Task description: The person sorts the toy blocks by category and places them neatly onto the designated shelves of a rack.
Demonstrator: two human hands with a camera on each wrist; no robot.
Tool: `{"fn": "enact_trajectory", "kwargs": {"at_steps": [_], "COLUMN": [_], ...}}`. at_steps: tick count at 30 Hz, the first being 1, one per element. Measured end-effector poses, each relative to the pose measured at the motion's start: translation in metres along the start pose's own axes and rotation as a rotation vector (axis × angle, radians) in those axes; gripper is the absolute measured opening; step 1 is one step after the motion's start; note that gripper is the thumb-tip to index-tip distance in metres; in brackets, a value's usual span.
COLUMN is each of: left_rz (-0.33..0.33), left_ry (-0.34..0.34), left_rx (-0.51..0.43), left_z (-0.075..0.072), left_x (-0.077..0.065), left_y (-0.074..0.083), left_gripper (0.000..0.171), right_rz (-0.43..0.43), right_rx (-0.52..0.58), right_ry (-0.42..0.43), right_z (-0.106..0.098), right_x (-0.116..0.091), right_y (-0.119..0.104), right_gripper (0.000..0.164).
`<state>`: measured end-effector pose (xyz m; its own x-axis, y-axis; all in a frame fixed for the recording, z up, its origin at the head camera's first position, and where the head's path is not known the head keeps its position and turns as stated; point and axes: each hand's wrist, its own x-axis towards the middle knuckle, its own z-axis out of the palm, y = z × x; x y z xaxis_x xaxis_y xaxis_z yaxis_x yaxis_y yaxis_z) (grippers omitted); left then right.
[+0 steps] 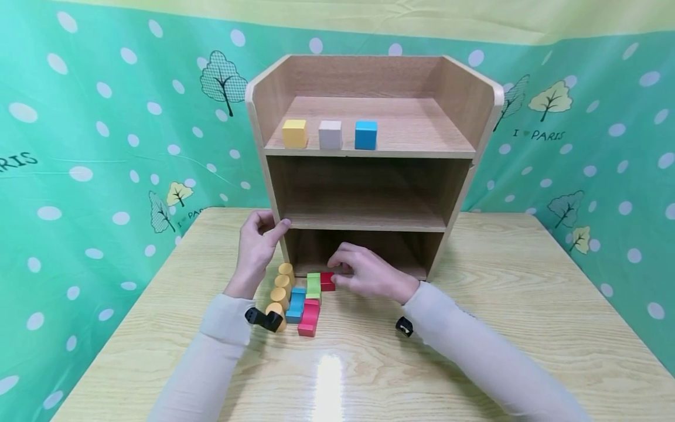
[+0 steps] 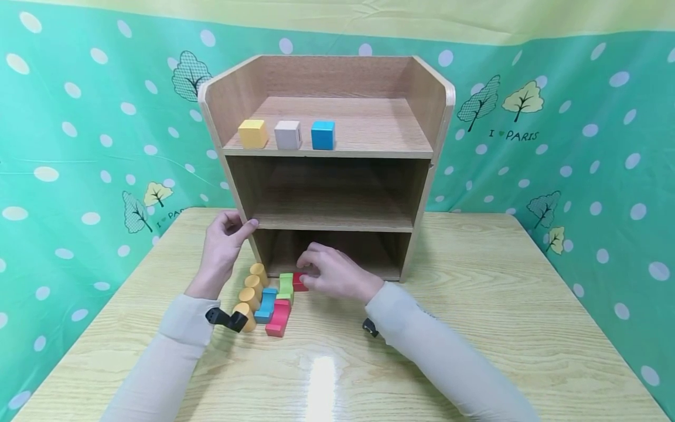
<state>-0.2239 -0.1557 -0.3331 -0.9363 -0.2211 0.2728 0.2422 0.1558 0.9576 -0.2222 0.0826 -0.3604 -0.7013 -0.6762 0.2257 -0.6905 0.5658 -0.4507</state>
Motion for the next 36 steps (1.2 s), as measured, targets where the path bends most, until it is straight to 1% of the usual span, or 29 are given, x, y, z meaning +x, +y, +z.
{"fn": "enact_trajectory", "kwargs": {"at_steps": [15, 21, 25, 36], "left_rz": [-0.007, -0.018, -0.019, -0.032], "left_ry": [-0.002, -0.005, -0.004, -0.014], "left_rx": [0.001, 0.010, 0.006, 0.026], "left_z": [-0.001, -0.001, -0.002, -0.002], "left_x": [0.001, -0.001, -0.001, 0.000], "left_y": [0.001, 0.001, 0.001, 0.000], "left_gripper": [0.038, 0.039, 0.040, 0.041], "right_rz": [0.049, 0.087, 0.106, 0.094], "right_rx": [0.021, 0.011, 0.000, -0.032], "right_ry": [-0.056, -0.100, -0.114, -0.126], "right_z": [0.015, 0.022, 0.025, 0.031], "right_x": [0.013, 0.016, 0.018, 0.021], "right_y": [0.005, 0.006, 0.006, 0.008], "right_gripper": [0.026, 0.030, 0.031, 0.031]}}
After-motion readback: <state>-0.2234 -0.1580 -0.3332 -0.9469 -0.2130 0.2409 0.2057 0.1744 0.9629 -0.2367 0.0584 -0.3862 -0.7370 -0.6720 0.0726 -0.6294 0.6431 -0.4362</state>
